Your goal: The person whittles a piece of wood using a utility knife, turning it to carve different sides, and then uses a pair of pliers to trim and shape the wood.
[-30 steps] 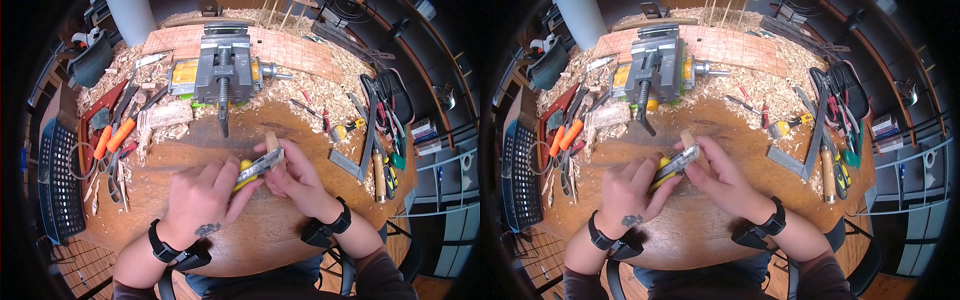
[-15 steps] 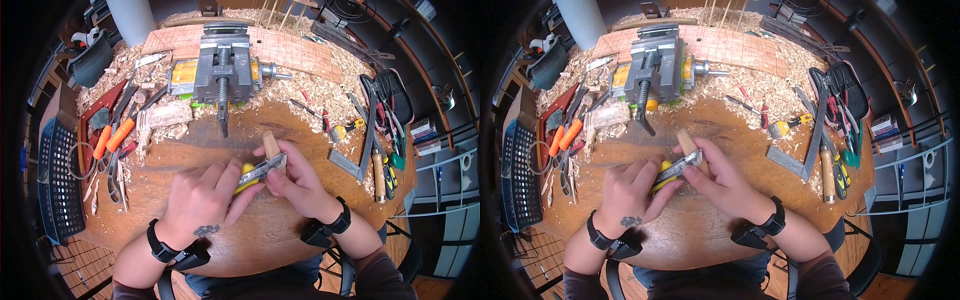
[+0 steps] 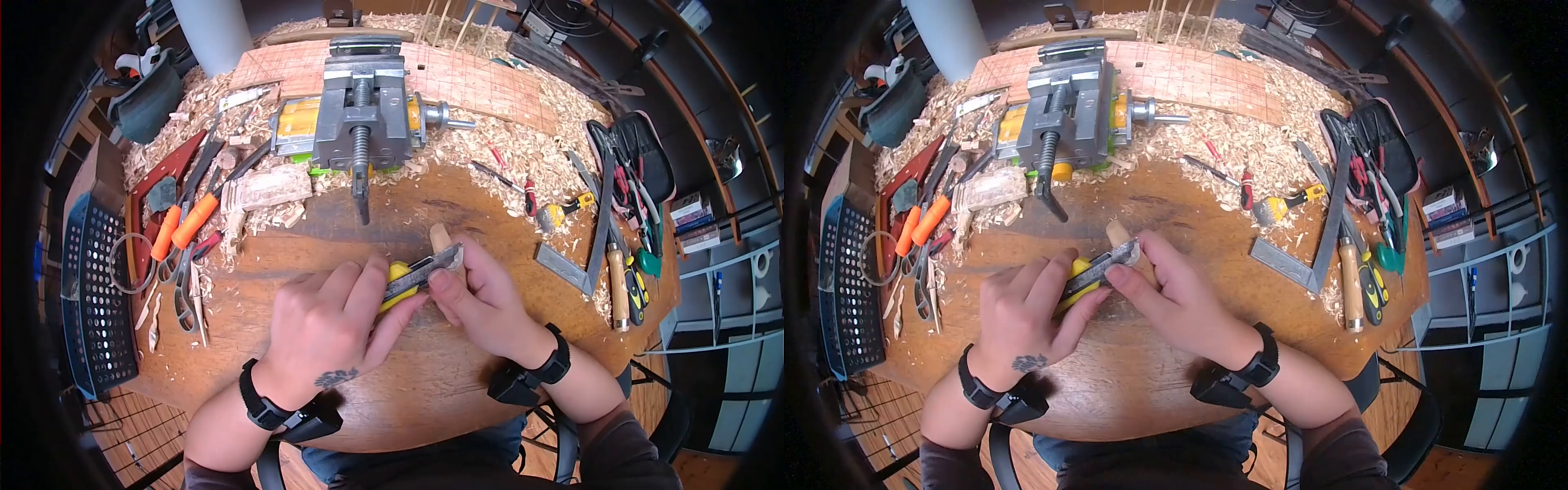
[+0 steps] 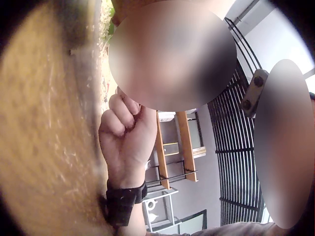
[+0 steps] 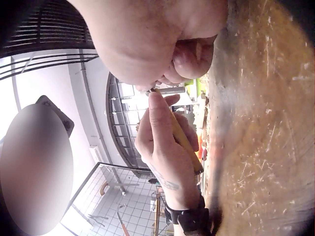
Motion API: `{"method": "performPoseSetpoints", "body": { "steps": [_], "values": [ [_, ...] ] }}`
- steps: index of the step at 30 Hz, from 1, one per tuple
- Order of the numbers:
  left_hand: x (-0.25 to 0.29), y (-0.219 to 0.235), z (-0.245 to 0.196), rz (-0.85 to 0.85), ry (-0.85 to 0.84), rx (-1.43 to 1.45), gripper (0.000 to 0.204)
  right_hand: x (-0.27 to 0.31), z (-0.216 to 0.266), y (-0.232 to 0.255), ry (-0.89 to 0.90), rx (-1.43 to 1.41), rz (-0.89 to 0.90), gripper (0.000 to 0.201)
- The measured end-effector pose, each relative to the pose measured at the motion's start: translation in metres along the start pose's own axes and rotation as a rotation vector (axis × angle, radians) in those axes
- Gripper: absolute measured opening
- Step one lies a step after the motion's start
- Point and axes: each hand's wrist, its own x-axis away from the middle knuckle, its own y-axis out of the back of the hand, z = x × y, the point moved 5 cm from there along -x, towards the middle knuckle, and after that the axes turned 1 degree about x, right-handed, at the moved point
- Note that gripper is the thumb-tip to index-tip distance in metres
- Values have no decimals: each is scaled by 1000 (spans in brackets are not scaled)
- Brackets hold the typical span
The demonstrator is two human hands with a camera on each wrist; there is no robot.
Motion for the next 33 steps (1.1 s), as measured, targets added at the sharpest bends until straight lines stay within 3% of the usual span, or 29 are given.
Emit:
{"method": "performPoseSetpoints", "body": {
  "steps": [6,13,19,27,33],
  "values": [
    [1,-1,1,27,4,15,42,-1,2,-5,173,-232,69,30],
    [1,-1,0,47,-25,18,43,-2,3,-9,213,-229,145,33],
    [0,1,-1,18,-34,6,43,0,-2,-6,132,-238,145,33],
    [1,1,0,-20,-20,-39,42,-2,3,-2,129,-37,-21,30],
    [1,1,-2,-39,19,-52,41,-2,10,-4,173,-82,-57,28]
  ]
}}
